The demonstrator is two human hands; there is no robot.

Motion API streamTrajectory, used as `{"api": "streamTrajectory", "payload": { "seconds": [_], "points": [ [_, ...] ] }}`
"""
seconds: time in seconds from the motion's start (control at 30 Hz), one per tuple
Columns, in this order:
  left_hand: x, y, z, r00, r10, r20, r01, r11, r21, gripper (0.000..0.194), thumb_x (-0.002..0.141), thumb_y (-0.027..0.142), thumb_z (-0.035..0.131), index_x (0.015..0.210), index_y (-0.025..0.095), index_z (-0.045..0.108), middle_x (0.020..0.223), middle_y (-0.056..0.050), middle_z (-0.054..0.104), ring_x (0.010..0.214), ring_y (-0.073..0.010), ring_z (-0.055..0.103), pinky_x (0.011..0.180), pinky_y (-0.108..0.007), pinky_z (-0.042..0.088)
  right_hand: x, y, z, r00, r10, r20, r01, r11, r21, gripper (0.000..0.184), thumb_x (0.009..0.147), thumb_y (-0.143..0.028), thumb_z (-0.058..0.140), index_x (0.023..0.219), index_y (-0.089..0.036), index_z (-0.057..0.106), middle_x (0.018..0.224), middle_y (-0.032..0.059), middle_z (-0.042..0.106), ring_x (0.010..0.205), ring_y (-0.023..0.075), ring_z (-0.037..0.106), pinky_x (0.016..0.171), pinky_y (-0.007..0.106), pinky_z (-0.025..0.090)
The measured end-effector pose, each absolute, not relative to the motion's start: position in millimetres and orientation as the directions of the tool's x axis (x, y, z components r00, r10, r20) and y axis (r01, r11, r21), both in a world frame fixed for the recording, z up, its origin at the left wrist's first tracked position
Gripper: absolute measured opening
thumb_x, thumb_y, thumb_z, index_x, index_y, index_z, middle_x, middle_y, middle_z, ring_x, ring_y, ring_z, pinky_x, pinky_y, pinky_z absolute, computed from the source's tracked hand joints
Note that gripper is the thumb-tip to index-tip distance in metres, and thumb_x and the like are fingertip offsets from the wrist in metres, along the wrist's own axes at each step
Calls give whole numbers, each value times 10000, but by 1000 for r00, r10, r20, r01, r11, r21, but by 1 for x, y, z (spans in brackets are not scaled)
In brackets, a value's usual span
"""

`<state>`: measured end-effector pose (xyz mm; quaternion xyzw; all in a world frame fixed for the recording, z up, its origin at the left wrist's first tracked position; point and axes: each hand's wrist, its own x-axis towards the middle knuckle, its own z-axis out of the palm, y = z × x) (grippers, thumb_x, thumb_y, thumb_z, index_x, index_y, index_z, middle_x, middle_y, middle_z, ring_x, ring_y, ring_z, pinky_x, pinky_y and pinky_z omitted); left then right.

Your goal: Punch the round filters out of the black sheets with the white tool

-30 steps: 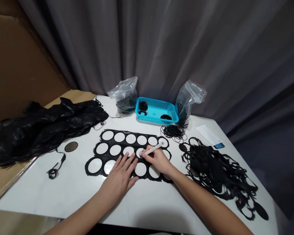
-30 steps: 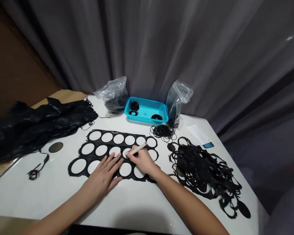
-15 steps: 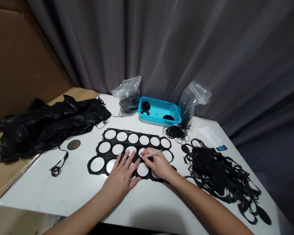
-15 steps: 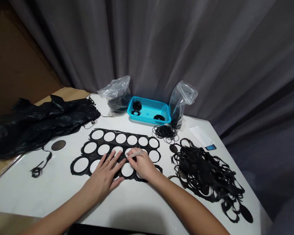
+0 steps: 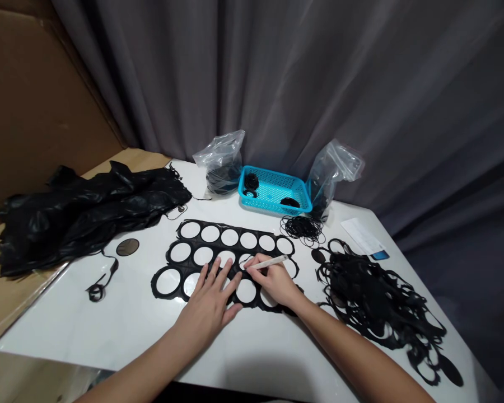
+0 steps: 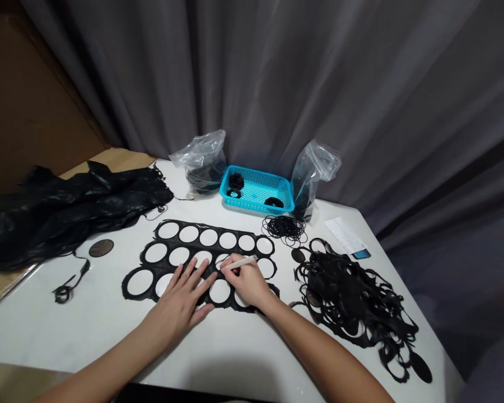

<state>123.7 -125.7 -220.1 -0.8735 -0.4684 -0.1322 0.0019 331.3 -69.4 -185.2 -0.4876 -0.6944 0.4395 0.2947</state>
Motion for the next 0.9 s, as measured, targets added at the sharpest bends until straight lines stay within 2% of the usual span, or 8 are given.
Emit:
{"api": "streamTrajectory", "payload": {
  "seconds": [0.3,0.47,0.6,0.67,0.73,0.8,0.9],
  "points": [
    [123,-126,-218,527,817,235,819,-562,117,609,907,406,670,1455,219,485,1586,-157,345,1459,-403,291,1134,-595,306,330,-67,-188,-336,941,-49,393,93,-915,113,892,-268,568,800,-210,599,910,27,714,849,186,644,770,306,476],
    [124,-126,-221,523,819,239,819,-559,125,609,905,399,670,1457,220,483,1593,-151,332,1461,-399,289,1146,-592,288,331,-68,-189,-362,931,55,460,229,-858,143,923,-225,555,783,-213,582,892,28,691,858,188,633,795,317,482],
    [124,-127,-223,504,827,249,825,-546,144,612,906,389,664,1466,232,474,1601,-127,325,1477,-407,238,1148,-593,289,323,-81,-190,-467,856,224,575,486,-658,120,963,-174,504,903,-201,605,1027,87,695,971,227,608,858,363,474],
    [125,-127,-224,492,833,254,831,-536,149,637,888,384,686,1470,240,474,1600,-114,332,1483,-440,180,1140,-606,298,319,-86,-193,-545,800,251,629,588,-509,160,970,-145,469,1046,-182,606,1112,126,688,1027,254,595,869,391,465],
    [126,-128,-222,482,838,256,838,-526,147,642,873,383,702,1463,248,488,1592,-107,351,1476,-476,151,1128,-625,305,323,-83,-195,-573,775,265,667,629,-399,208,969,-120,430,1075,-172,601,1097,136,692,1016,265,601,865,402,451],
    [127,-129,-220,477,843,249,842,-519,143,625,871,388,705,1450,255,508,1579,-107,373,1468,-494,157,1119,-641,309,340,-69,-195,-488,820,299,728,571,-379,212,969,-128,401,973,-179,608,996,123,702,933,256,618,827,386,445],
    [128,-130,-217,468,852,234,849,-508,149,603,871,394,707,1431,258,530,1571,-107,387,1465,-493,171,1115,-654,312,385,-39,-186,-121,934,337,825,283,-489,229,982,-239,397,843,-199,575,840,92,681,755,226,602,720,342,430]
  ]
}}
